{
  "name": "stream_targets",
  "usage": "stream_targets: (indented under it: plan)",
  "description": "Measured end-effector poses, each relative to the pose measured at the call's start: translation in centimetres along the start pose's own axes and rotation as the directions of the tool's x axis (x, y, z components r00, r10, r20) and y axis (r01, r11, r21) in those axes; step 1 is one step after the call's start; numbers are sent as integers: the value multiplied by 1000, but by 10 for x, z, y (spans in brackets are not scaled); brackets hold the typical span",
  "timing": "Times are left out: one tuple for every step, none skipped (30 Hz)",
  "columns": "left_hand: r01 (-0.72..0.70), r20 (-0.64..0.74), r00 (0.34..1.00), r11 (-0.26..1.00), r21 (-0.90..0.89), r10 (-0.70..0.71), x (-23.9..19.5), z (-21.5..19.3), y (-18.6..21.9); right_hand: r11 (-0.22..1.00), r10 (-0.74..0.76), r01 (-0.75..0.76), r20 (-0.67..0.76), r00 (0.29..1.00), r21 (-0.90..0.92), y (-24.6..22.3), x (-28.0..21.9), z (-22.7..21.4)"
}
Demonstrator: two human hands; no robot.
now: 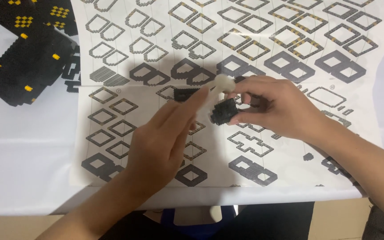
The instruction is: Assembling a toy gun using small plastic building blocks following a printed instruction sheet.
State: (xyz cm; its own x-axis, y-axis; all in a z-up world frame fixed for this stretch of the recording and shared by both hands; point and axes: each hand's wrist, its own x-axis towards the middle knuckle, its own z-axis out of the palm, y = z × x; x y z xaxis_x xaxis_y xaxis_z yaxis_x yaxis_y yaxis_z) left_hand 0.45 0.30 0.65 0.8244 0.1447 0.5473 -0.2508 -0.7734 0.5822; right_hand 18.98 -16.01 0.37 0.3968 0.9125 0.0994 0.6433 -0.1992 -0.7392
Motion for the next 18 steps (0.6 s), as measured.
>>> stream_targets:
  plan:
    - [1,0,1000,1000,0,-1,-4,1,-3,1000,0,0,0,1000,0,-3,0,0]
    - [68,140,987,991,117,-84,-8,3,-6,1000,16,-16,11,1000,26,-6,0,-1]
    - [114,266,947,964,240,-178,-12,4,-9,998,31,-32,22,999,51,-9,1,-1]
    - [113,266,948,964,240,-177,-12,2,-7,998,31,-32,21,999,50,-9,1,-2]
    - [61,171,980,976,211,-98,-12,-1,-5,999,19,-20,27,999,41,-8,1,-2]
    - [4,73,997,982,188,-19,-12,-4,-3,999,7,-8,32,999,31,-8,2,-2]
    - [4,73,997,982,188,-18,-13,-2,-4,1000,7,-8,32,999,31,-8,1,-2]
    - [2,120,992,979,202,-27,-14,-1,-5,999,9,-10,27,1000,40,-8,1,-2]
    - [2,164,986,976,218,-38,-16,1,-6,999,9,-10,26,1000,49,-7,1,-2]
    - [5,162,986,976,220,-41,-17,1,-6,999,6,-8,29,1000,50,-7,1,-1]
    - [-21,174,984,955,295,-32,-18,2,-8,999,15,-16,22,1000,52,-6,0,-1]
    - [-48,187,982,929,367,-23,-19,3,-9,998,25,-25,15,1000,53,-4,0,-1]
    - [-45,187,982,929,366,-26,-18,2,-7,998,26,-27,17,1000,54,-5,0,-1]
    - [-27,146,989,954,298,-18,-18,2,-6,999,14,-15,19,1000,40,-5,0,-1]
    - [-14,103,995,973,231,-10,-16,1,-5,1000,-2,1,18,1000,25,-6,1,-1]
    - [-14,101,995,972,234,-10,-16,2,-7,1000,-5,4,18,1000,25,-7,2,-2]
    - [19,162,985,973,230,-57,-16,2,-8,999,-27,26,23,999,36,-9,2,-2]
    - [52,221,970,972,229,-104,-16,3,-10,998,-50,49,27,998,47,-10,2,-2]
